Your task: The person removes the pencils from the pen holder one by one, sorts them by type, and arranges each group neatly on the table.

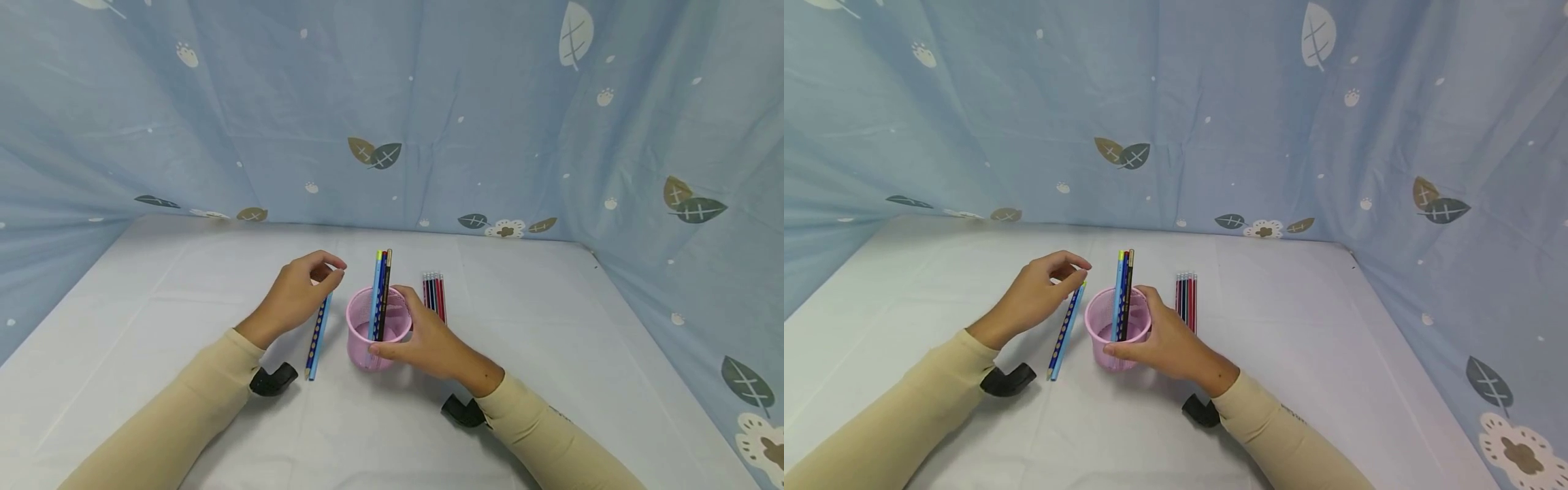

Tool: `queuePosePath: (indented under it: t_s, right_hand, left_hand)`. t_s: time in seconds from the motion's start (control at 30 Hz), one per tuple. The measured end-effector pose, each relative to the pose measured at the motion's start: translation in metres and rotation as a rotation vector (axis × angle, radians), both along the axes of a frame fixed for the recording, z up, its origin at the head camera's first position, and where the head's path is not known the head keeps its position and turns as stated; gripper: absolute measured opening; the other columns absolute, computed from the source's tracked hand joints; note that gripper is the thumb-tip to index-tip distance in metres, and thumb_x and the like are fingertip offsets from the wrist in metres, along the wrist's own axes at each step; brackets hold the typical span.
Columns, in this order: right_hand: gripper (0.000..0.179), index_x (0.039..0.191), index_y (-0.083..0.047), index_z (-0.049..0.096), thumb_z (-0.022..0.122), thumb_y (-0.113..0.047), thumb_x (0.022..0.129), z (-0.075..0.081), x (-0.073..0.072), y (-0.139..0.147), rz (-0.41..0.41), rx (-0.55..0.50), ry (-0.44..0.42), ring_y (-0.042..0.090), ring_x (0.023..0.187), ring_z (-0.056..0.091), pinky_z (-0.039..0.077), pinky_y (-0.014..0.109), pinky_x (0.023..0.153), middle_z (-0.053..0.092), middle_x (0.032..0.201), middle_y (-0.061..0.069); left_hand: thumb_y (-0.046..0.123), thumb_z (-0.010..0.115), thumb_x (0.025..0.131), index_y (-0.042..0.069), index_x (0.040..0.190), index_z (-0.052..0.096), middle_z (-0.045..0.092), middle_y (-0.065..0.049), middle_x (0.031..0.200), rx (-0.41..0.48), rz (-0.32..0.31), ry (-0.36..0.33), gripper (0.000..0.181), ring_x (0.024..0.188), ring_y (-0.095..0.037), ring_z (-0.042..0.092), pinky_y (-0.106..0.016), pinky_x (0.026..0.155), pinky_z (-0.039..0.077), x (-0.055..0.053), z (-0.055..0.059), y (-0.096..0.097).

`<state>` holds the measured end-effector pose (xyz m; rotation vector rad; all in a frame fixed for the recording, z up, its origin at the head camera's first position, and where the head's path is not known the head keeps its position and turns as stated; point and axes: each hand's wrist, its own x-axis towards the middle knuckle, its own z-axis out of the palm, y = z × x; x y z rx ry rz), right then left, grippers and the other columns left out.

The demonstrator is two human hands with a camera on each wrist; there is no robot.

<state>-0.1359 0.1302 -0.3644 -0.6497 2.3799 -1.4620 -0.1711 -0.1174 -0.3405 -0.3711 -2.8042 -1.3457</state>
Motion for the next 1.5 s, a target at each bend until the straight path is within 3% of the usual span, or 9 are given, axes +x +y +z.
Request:
queuePosePath:
  t_s: [0.2, 0.57, 1.03, 1.27, 1.5]
  right_hand:
    - [0.087, 0.149, -0.021, 0.031, 0.084, -0.031, 0.081, -0.001, -0.001, 0.001, 0.007, -0.005, 0.009, 0.021, 0.121, 0.056, 0.051, 0.046, 0.101, 0.052, 0.139, -0.001]
    - [0.086, 0.149, -0.02, 0.03, 0.083, -0.03, 0.082, -0.003, -0.001, 0.002, 0.015, -0.013, 0.019, 0.02, 0.118, 0.058, 0.052, 0.043, 0.098, 0.053, 0.138, 0.001]
    - [0.084, 0.148, -0.023, 0.032, 0.083, -0.031, 0.082, -0.003, -0.001, 0.001, 0.025, 0.003, 0.015, 0.022, 0.12, 0.058, 0.054, 0.04, 0.095, 0.052, 0.138, 0.001]
    - [0.084, 0.148, -0.022, 0.033, 0.083, -0.031, 0.082, -0.003, -0.001, 0.002, 0.026, 0.01, 0.014, 0.022, 0.119, 0.058, 0.055, 0.041, 0.095, 0.052, 0.138, 0.002]
    - [0.084, 0.148, -0.023, 0.033, 0.083, -0.033, 0.082, -0.003, -0.001, 0.002, 0.024, 0.015, 0.01, 0.023, 0.12, 0.058, 0.055, 0.041, 0.094, 0.052, 0.139, 0.001]
  left_hand:
    - [0.032, 0.056, 0.103, 0.018, 0.119, 0.065, 0.07, -0.003, 0.107, 0.082, -0.008, 0.05, 0.024, 0.101, -0.019, 0.061, -0.039, 0.089, 0.049, 0.008, 0.004, 0.013]
    - [0.033, 0.057, 0.103, 0.015, 0.125, 0.063, 0.068, -0.001, 0.108, 0.155, -0.072, 0.074, 0.029, 0.101, -0.016, 0.061, -0.037, 0.087, 0.049, 0.019, -0.003, 0.031]
    - [0.036, 0.06, 0.101, 0.016, 0.128, 0.061, 0.068, -0.002, 0.109, 0.156, -0.105, 0.033, 0.034, 0.098, -0.016, 0.062, -0.037, 0.088, 0.052, 0.022, -0.008, 0.035]
    - [0.037, 0.059, 0.1, 0.015, 0.131, 0.059, 0.065, -0.006, 0.118, 0.155, -0.127, -0.054, 0.038, 0.102, -0.024, 0.062, -0.041, 0.088, 0.053, 0.021, -0.007, 0.035]
    - [0.036, 0.059, 0.101, 0.015, 0.128, 0.06, 0.065, -0.006, 0.117, 0.161, -0.129, -0.053, 0.034, 0.103, -0.024, 0.062, -0.041, 0.087, 0.054, 0.02, -0.009, 0.034]
